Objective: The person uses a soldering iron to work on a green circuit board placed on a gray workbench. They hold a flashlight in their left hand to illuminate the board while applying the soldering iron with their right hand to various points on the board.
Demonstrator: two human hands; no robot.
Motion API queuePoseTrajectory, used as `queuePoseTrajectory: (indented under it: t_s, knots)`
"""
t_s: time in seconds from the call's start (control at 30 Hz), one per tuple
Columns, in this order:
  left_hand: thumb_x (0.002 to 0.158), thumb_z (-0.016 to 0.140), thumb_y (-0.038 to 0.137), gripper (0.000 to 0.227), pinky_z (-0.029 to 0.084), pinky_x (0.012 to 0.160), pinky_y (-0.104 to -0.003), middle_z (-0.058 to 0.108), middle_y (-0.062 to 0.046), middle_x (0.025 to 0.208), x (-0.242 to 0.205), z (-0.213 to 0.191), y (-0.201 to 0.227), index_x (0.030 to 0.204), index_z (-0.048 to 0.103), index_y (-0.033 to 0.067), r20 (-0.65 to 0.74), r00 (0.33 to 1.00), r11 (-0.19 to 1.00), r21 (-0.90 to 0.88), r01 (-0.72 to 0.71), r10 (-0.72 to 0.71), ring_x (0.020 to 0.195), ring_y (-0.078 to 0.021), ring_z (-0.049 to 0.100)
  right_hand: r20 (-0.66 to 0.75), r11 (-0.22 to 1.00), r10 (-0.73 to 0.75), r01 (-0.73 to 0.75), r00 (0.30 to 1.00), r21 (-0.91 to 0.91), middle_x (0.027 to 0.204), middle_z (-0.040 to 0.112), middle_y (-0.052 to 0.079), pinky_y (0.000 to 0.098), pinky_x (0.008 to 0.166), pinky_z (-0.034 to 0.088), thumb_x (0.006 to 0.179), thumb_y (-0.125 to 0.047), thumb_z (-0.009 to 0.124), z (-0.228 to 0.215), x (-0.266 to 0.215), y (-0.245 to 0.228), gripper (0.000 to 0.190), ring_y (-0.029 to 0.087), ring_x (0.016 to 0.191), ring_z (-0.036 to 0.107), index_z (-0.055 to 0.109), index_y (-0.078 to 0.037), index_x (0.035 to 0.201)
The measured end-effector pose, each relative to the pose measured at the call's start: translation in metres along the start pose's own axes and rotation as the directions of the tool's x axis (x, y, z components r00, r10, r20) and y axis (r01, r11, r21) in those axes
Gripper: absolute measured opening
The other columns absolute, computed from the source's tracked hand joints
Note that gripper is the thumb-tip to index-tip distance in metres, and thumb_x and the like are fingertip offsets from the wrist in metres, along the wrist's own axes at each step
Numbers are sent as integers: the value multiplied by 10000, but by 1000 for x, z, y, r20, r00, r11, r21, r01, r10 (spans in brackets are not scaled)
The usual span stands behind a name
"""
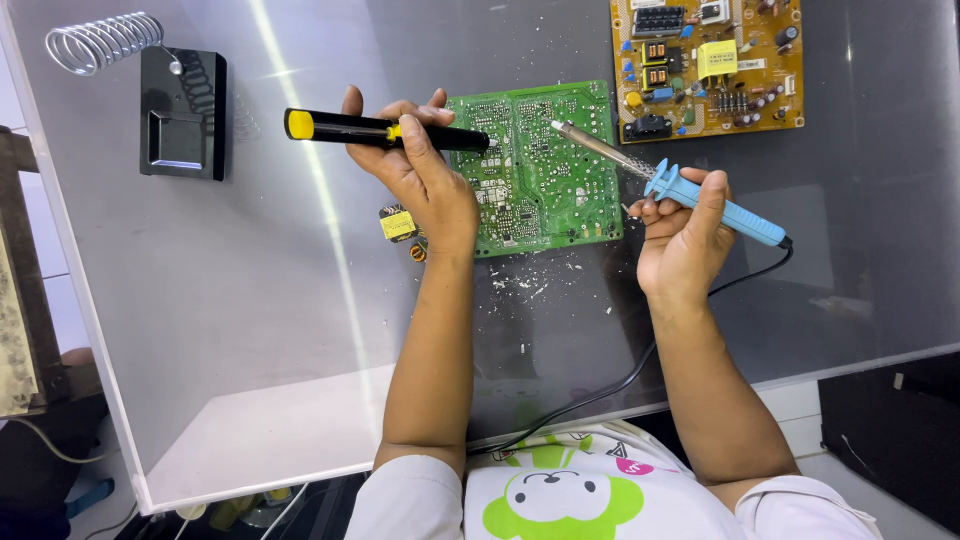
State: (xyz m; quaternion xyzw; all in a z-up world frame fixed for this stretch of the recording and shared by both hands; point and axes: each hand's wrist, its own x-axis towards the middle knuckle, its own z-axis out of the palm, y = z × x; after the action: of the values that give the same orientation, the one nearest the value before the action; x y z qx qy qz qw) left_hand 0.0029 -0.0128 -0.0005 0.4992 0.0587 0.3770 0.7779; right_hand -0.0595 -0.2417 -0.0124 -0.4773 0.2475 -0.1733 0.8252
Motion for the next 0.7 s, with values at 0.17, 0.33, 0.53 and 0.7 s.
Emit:
queuePoseTrajectory:
  t_s: [0.17,0.33,0.53,0.7]
  knots:
    - [1197,477,98,462,621,1040,-463,584,-51,1125,-2,-7,22,1642,353,119,6,998,998,-18,65,-65,897,-181,662,-38,992,82,-78,996,98,667,534,55,446,783,671,988,-476,747,-6,-2,-7,394,226,654,602,746,-83,1018]
    - [1082,620,132,363,461,492,-288,586,-42,913,1,-23,60,1441,595,95,-152,919,932,-65,357,-363,591,-121,524,-15,983,120,-117,993,144,660,548,52,520,968,729,968,-468,752,-4,-5,-11,412,217,645,611,765,-60,1024]
    - [1085,670,163,460,542,383,-297,733,-202,1221,-35,-53,90,1476,557,-51,45,874,831,337,442,-483,479,-114,567,49,990,115,-119,992,80,694,663,52,466,1043,747,1041,-527,701,4,-8,-6,448,166,723,774,757,-92,1132]
    - [1027,766,142,587,564,357,-307,743,-191,791,-64,-67,86,1533,561,-75,103,754,653,585,481,-648,427,-191,652,92,990,118,-124,989,63,707,658,20,430,1038,743,1053,-513,682,15,-12,-13,451,112,747,762,765,-85,1165]
